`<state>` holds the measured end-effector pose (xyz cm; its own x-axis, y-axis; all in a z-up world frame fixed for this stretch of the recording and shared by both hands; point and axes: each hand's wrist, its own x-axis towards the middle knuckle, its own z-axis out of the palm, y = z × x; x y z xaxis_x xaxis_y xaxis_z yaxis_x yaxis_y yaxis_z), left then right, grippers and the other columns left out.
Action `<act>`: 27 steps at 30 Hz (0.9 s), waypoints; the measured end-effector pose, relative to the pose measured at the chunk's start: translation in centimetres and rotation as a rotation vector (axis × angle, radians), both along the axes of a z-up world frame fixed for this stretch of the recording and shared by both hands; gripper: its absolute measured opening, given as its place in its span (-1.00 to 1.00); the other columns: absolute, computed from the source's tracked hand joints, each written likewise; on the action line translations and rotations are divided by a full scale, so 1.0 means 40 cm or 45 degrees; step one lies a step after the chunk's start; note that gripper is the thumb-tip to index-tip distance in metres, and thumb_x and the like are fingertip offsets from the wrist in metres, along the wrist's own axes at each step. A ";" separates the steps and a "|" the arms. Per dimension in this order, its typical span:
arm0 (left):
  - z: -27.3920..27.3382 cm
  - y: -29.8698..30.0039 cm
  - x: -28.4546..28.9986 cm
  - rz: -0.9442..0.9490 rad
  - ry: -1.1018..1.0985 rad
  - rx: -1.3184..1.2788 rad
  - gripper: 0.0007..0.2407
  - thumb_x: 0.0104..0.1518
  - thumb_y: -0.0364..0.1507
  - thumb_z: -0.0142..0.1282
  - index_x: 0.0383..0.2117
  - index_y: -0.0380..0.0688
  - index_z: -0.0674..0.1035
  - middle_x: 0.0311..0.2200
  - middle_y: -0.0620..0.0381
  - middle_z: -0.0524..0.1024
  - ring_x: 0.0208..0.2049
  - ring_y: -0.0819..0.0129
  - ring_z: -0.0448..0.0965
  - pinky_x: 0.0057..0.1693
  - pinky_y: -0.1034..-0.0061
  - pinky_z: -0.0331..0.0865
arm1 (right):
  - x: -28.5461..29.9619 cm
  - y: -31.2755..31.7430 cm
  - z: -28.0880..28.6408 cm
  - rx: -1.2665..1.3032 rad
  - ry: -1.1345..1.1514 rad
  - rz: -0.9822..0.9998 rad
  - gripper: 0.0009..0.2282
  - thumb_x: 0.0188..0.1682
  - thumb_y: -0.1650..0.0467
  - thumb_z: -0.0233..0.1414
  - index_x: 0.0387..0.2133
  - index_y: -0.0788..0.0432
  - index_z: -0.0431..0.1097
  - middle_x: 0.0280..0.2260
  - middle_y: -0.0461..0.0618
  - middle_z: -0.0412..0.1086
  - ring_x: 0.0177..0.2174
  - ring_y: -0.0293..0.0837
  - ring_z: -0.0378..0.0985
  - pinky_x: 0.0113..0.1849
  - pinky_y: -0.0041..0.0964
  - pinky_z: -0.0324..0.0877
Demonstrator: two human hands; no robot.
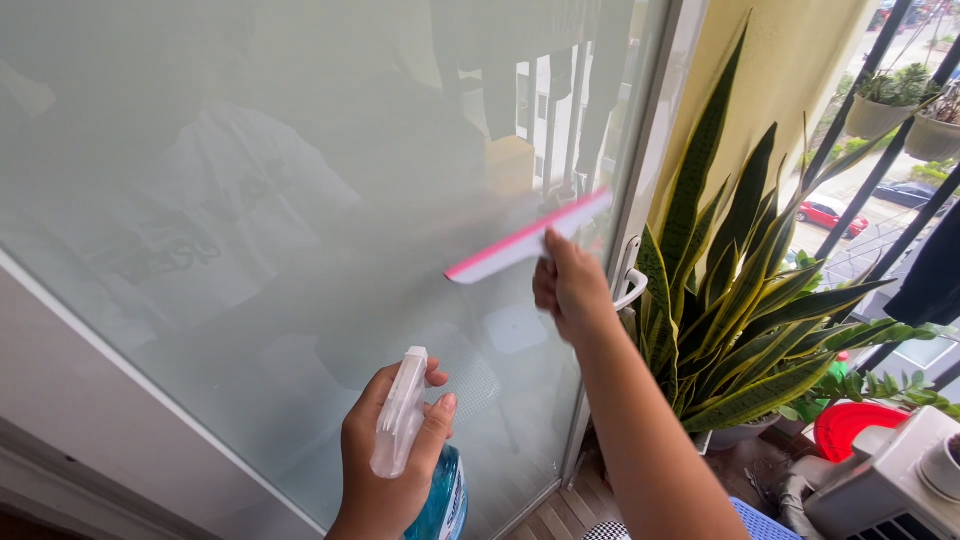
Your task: Applying a protective or decorative film to a glass door using a squeegee and spray bottle, then inspecting film rolls.
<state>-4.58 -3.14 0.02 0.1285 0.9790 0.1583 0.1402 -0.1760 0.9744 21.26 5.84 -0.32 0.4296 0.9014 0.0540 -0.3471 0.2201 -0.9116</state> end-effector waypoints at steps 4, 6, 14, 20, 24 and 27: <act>-0.003 0.001 -0.030 0.040 0.012 -0.003 -0.73 -0.03 -0.37 0.27 -0.15 0.00 0.69 -0.32 0.28 0.72 -0.51 0.40 0.64 -0.31 0.46 0.76 | -0.091 -0.017 0.208 0.073 -0.203 -0.050 -0.60 0.08 0.21 -0.05 -0.68 0.06 -0.02 -0.72 -0.13 -0.09 -0.69 -0.23 -0.09 -0.59 -0.34 -0.17; -0.014 0.005 -0.048 0.064 -0.021 0.056 -0.75 -0.04 -0.40 0.30 -0.19 -0.01 0.70 -0.33 0.33 0.72 -0.54 0.44 0.60 -0.33 0.51 0.68 | -0.135 -0.019 0.276 0.153 -0.312 -0.034 -0.58 0.04 0.15 -0.01 -0.67 0.06 -0.02 -0.69 -0.15 -0.07 -0.66 -0.23 -0.11 -0.57 -0.36 -0.15; -0.030 0.012 -0.094 0.125 -0.034 0.033 -0.75 -0.04 -0.40 0.30 -0.19 -0.04 0.71 -0.34 0.32 0.73 -0.57 0.42 0.60 -0.32 0.51 0.64 | -0.157 0.035 0.160 0.007 -0.310 -0.166 -0.62 0.03 0.19 0.03 -0.62 0.06 0.01 -0.68 -0.12 0.05 -0.66 -0.24 0.01 -0.59 -0.35 -0.09; -0.052 0.021 -0.065 0.069 -0.017 0.083 -0.76 -0.02 -0.40 0.30 -0.18 -0.01 0.70 -0.34 0.37 0.72 -0.58 0.50 0.54 -0.32 0.56 0.54 | -0.100 0.046 -0.217 -0.246 -0.229 -0.240 -0.64 0.07 0.20 0.02 -0.63 0.11 0.14 -0.75 -0.04 0.16 -0.75 -0.20 0.11 -0.66 -0.30 -0.04; -0.055 0.014 -0.016 -0.012 0.016 0.162 -0.75 0.00 -0.38 0.28 -0.16 0.00 0.68 -0.32 0.36 0.73 -0.57 0.51 0.57 -0.32 0.56 0.57 | -0.093 -0.013 -0.245 -0.354 -0.084 -0.058 -0.63 0.09 0.20 0.00 -0.59 0.03 -0.01 -0.66 -0.17 -0.03 -0.64 -0.24 -0.07 -0.56 -0.35 -0.17; -0.066 0.006 0.008 -0.045 -0.034 0.117 -0.76 -0.01 -0.40 0.29 -0.18 -0.02 0.68 -0.33 0.32 0.71 -0.56 0.47 0.57 -0.33 0.55 0.58 | -0.059 -0.031 -0.182 -0.280 0.215 -0.074 -0.58 0.18 0.21 -0.07 -0.65 0.02 -0.04 -0.73 -0.15 -0.07 -0.73 -0.23 -0.14 -0.63 -0.30 -0.25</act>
<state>-4.24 -2.90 -2.63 0.1570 0.9552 0.2509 0.1066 -0.2689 0.9572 18.89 4.59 -7.61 0.4675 0.8570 -0.2169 -0.4907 0.0475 -0.8700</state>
